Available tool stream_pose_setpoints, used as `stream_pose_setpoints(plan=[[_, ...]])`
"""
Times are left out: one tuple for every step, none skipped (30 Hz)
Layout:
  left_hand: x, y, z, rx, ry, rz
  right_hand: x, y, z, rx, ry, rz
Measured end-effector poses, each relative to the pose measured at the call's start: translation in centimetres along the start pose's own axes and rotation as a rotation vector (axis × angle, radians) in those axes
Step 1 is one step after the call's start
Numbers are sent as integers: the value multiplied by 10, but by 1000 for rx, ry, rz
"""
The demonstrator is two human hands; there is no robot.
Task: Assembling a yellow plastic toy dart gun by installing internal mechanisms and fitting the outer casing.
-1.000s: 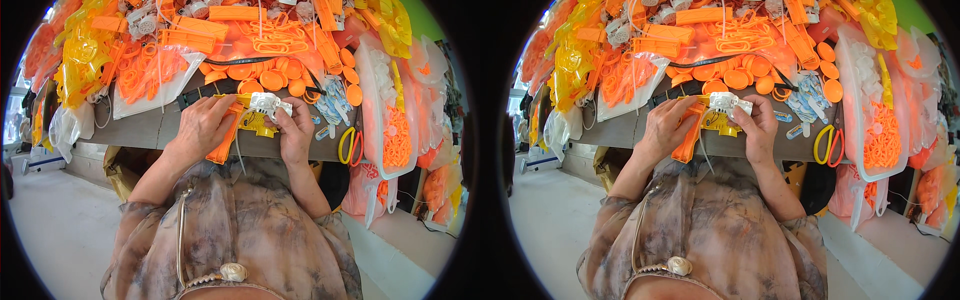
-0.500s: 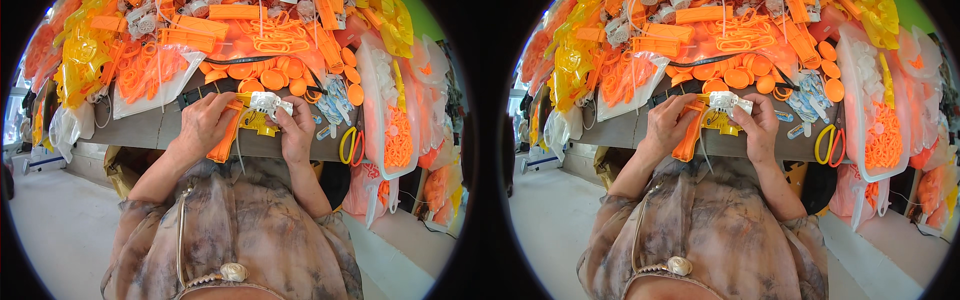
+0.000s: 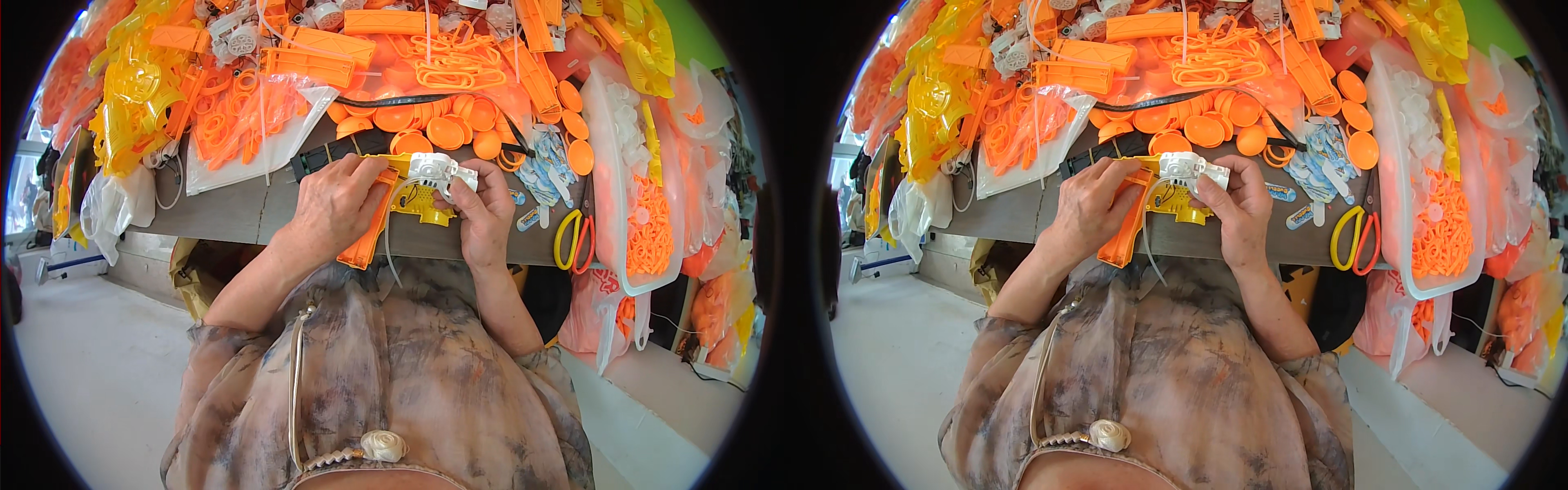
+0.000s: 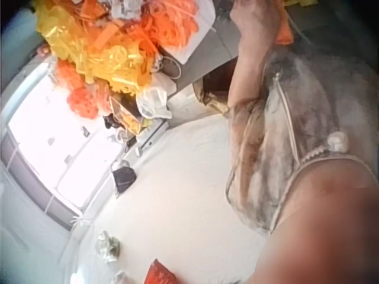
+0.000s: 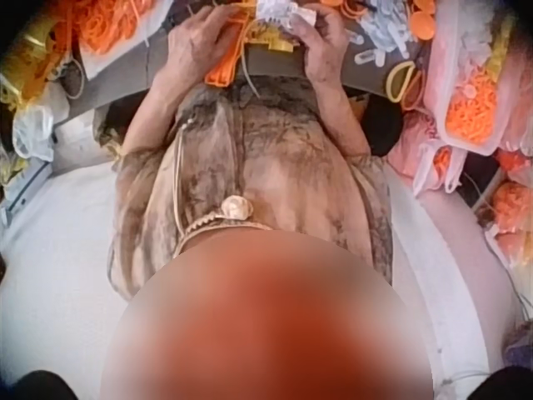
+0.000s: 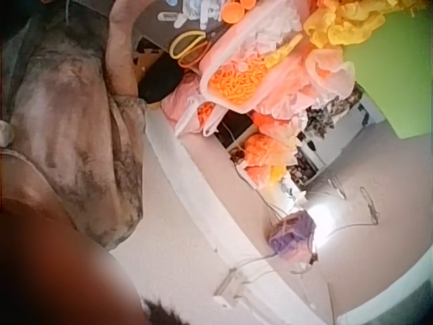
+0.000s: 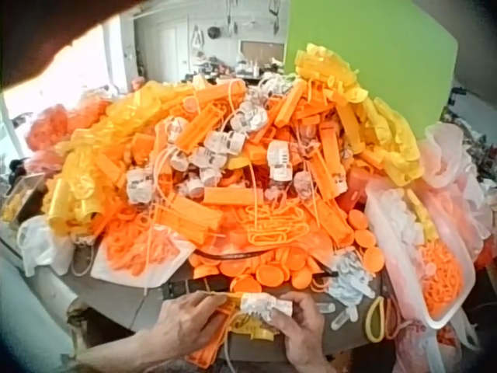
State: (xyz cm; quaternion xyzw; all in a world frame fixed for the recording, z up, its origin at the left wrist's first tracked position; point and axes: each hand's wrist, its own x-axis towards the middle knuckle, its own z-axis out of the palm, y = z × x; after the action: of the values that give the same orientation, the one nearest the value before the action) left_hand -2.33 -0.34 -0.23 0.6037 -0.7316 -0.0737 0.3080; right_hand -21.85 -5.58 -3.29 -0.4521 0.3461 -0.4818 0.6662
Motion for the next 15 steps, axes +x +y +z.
stream_pose_setpoints(plan=[[0,0,-1,-1,-12,-1,0,0,0,-5,0,5],[0,-1,-1,-2,-24,-1,0,-1,0,-5,-1,3],[0,0,-1,-2,-23,0,0,-1,0,-6,-6,6],[-1,0,-2,-6,-39,-2,0,-1,0,-8,-10,8],[-1,1,-2,-10,-55,-4,0,0,0,-9,-11,7],[-1,0,-2,-10,-53,-3,0,0,-1,-20,-19,6],[-2,-1,-1,-16,-48,-10,0,1,-2,-32,-27,6],[-4,-1,-1,-22,-43,-18,0,1,-1,-31,-29,5],[-5,-1,0,-20,-42,-19,0,0,0,-32,-27,4],[-5,-1,2,-1,2,3,0,0,0,-33,-26,2],[-6,0,3,17,45,27,0,0,0,-34,-26,1],[-7,0,5,17,46,27,0,-1,0,-32,-25,8],[-7,1,7,32,76,47,1,-1,0,-30,-24,14],[-7,1,8,49,107,65,1,-1,-1,-29,-26,13],[-7,0,7,51,108,64,2,-2,-2,-19,-31,35]])
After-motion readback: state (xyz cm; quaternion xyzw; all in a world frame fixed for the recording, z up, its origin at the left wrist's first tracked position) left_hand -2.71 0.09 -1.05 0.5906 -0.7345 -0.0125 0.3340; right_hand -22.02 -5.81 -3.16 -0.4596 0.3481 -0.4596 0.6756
